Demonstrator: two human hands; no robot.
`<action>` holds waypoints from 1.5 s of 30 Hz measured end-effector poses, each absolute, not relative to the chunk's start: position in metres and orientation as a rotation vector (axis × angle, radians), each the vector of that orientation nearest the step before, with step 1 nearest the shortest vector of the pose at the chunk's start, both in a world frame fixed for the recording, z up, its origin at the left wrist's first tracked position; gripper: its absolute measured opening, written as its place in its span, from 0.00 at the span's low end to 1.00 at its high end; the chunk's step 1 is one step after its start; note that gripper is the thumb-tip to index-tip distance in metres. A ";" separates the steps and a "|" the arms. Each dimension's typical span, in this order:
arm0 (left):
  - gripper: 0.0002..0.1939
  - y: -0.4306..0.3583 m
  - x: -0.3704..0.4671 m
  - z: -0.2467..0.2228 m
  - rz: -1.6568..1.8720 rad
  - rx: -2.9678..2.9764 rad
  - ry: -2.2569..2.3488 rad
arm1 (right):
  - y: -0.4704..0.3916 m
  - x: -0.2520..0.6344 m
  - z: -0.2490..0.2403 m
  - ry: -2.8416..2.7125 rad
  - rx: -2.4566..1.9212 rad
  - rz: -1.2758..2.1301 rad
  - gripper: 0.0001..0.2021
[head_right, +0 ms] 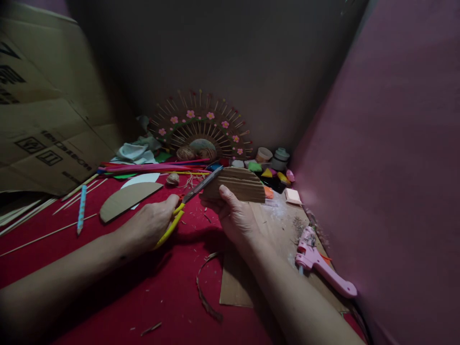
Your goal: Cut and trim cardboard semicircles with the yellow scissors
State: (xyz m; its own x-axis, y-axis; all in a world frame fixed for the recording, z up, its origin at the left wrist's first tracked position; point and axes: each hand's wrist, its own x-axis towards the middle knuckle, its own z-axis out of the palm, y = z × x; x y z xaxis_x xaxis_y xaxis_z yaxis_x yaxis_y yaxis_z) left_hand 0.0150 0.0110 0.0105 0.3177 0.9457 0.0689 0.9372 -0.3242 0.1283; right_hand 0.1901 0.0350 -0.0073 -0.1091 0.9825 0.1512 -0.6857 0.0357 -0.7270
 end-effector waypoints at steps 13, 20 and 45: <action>0.07 0.020 0.007 0.004 0.487 2.474 1.697 | 0.037 0.192 -0.009 -0.833 -0.482 1.500 0.07; 0.06 0.019 0.007 0.002 0.572 2.259 1.696 | 0.033 0.192 -0.002 -0.758 -0.457 1.572 0.06; 0.09 0.011 0.016 0.011 0.217 2.469 1.761 | 0.031 0.188 -0.003 -0.620 -0.433 1.638 0.06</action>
